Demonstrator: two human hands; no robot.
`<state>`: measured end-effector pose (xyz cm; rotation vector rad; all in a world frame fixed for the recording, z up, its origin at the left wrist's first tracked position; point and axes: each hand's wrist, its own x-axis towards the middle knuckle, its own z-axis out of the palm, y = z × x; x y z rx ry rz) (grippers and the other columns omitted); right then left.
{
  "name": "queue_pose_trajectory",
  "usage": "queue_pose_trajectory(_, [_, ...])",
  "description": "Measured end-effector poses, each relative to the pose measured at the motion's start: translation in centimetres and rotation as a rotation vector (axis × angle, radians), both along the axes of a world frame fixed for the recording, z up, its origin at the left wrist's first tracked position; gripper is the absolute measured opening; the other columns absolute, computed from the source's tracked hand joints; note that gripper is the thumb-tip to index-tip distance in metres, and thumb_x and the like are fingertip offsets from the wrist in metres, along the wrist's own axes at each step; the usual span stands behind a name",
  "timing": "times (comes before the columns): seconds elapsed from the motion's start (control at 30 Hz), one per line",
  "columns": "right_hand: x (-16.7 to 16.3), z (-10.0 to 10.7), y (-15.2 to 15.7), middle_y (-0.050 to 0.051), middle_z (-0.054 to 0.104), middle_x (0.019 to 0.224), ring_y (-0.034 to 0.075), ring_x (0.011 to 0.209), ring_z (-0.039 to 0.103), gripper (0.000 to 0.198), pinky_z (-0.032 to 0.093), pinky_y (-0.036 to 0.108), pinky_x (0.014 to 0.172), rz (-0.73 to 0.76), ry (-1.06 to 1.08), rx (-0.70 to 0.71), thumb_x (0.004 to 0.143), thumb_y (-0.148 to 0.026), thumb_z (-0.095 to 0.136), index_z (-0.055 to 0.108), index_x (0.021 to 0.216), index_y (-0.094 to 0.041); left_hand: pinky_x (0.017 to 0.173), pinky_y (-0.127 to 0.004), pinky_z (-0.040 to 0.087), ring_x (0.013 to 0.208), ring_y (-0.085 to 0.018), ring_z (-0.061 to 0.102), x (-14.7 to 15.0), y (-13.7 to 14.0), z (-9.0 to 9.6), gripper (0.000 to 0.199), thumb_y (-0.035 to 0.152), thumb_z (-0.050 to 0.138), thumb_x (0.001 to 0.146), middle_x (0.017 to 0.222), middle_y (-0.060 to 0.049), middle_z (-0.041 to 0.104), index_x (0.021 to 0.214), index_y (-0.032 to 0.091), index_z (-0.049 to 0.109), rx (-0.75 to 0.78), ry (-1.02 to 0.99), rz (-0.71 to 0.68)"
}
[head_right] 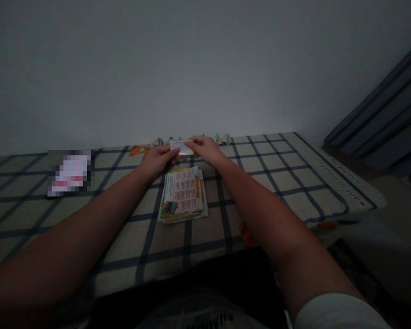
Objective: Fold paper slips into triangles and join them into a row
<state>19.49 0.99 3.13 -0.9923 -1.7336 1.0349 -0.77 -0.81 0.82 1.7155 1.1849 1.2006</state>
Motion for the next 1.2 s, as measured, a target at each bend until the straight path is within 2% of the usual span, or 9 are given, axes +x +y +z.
queue_pose_trajectory(0.1, [0.0, -0.4, 0.3, 0.002, 0.067, 0.081, 0.012, 0.07, 0.06, 0.014, 0.051, 0.025, 0.067, 0.031, 0.046, -0.045, 0.09, -0.031, 0.068, 0.068, 0.087, -0.017, 0.051, -0.028, 0.025, 0.048, -0.01, 0.037, 0.0, -0.1, 0.1, 0.038, 0.055, 0.07, 0.079, 0.055, 0.001, 0.055, 0.074, 0.018, 0.074, 0.007, -0.052, 0.02])
queue_pose_trajectory(0.2, [0.0, -0.7, 0.6, 0.0, 0.063, 0.071, 0.012, 0.066, 0.06, 0.018, 0.051, 0.025, 0.065, 0.023, 0.02, -0.038, 0.089, -0.029, 0.068, 0.064, 0.075, -0.018, 0.051, -0.028, 0.027, 0.049, -0.01, 0.039, 0.0, 0.1, 0.0, 0.037, 0.054, 0.072, 0.078, 0.055, 0.001, 0.055, 0.073, 0.018, 0.075, 0.001, -0.086, 0.021])
queue_pose_trajectory(0.4, [0.2, -0.8, 0.8, 0.0, 0.063, 0.068, 0.012, 0.064, 0.06, 0.022, 0.05, 0.026, 0.067, 0.042, -0.02, -0.034, 0.09, -0.028, 0.068, 0.062, 0.07, -0.018, 0.053, -0.027, 0.036, 0.052, -0.012, 0.049, 0.1, 0.4, -0.4, 0.039, 0.055, 0.077, 0.072, 0.058, 0.0, 0.06, 0.067, 0.017, 0.068, -0.072, -0.196, 0.01])
queue_pose_trajectory(0.47, [0.1, -0.6, 0.5, 0.0, 0.064, 0.069, 0.012, 0.065, 0.06, 0.022, 0.051, 0.025, 0.067, 0.06, -0.026, -0.037, 0.09, -0.028, 0.069, 0.063, 0.071, -0.018, 0.053, -0.027, 0.037, 0.053, -0.012, 0.049, 0.1, 0.4, -0.4, 0.043, 0.059, 0.076, 0.073, 0.059, 0.001, 0.059, 0.068, 0.018, 0.066, -0.049, -0.22, 0.011])
queue_pose_trajectory(0.6, [-0.1, -0.3, -0.1, 0.0, 0.062, 0.067, 0.011, 0.064, 0.059, 0.021, 0.051, 0.024, 0.065, 0.092, 0.003, -0.092, 0.09, -0.022, 0.068, 0.063, 0.069, -0.018, 0.053, -0.027, 0.036, 0.056, -0.013, 0.048, -0.2, 0.4, -0.2, 0.047, 0.063, 0.072, 0.077, 0.06, 0.001, 0.057, 0.066, 0.018, 0.064, 0.071, -0.125, 0.066])
queue_pose_trajectory(0.7, [-0.3, -0.2, -0.3, 0.001, 0.063, 0.069, 0.011, 0.064, 0.06, 0.017, 0.053, 0.024, 0.064, 0.113, 0.04, -0.187, 0.089, -0.016, 0.067, 0.064, 0.072, -0.017, 0.054, -0.028, 0.035, 0.055, -0.012, 0.045, -0.3, 0.3, 0.0, 0.05, 0.063, 0.071, 0.078, 0.056, 0.001, 0.053, 0.059, 0.018, 0.061, 0.105, -0.063, 0.102])
queue_pose_trajectory(0.77, [-0.5, -0.1, -0.4, 0.001, 0.066, 0.074, 0.012, 0.067, 0.062, 0.012, 0.055, 0.024, 0.065, 0.11, 0.076, -0.219, 0.089, -0.017, 0.067, 0.065, 0.077, -0.017, 0.055, -0.028, 0.036, 0.056, -0.013, 0.047, -0.3, 0.2, 0.1, 0.05, 0.063, 0.072, 0.078, 0.057, 0.0, 0.055, 0.059, 0.018, 0.062, 0.104, -0.059, 0.091])
queue_pose_trajectory(0.93, [-0.6, 0.1, -0.4, 0.002, 0.067, 0.078, 0.013, 0.07, 0.06, 0.011, 0.053, 0.027, 0.069, 0.06, 0.089, -0.16, 0.089, -0.022, 0.067, 0.067, 0.079, -0.017, 0.062, -0.029, 0.043, 0.064, -0.016, 0.057, 0.0, -0.2, 0.3, 0.046, 0.061, 0.075, 0.075, 0.072, -0.004, 0.069, 0.076, 0.015, 0.075, 0.059, -0.117, 0.018])
queue_pose_trajectory(1.2, [-0.3, 0.2, -0.3, -0.001, 0.059, 0.068, 0.012, 0.065, 0.051, 0.019, 0.044, 0.026, 0.065, 0.025, -0.012, -0.02, 0.088, -0.026, 0.066, 0.063, 0.072, -0.017, 0.06, -0.029, 0.046, 0.061, -0.016, 0.058, -0.2, 0.3, -0.3, 0.043, 0.058, 0.079, 0.072, 0.067, -0.004, 0.069, 0.07, 0.015, 0.073, 0.006, -0.189, 0.022])
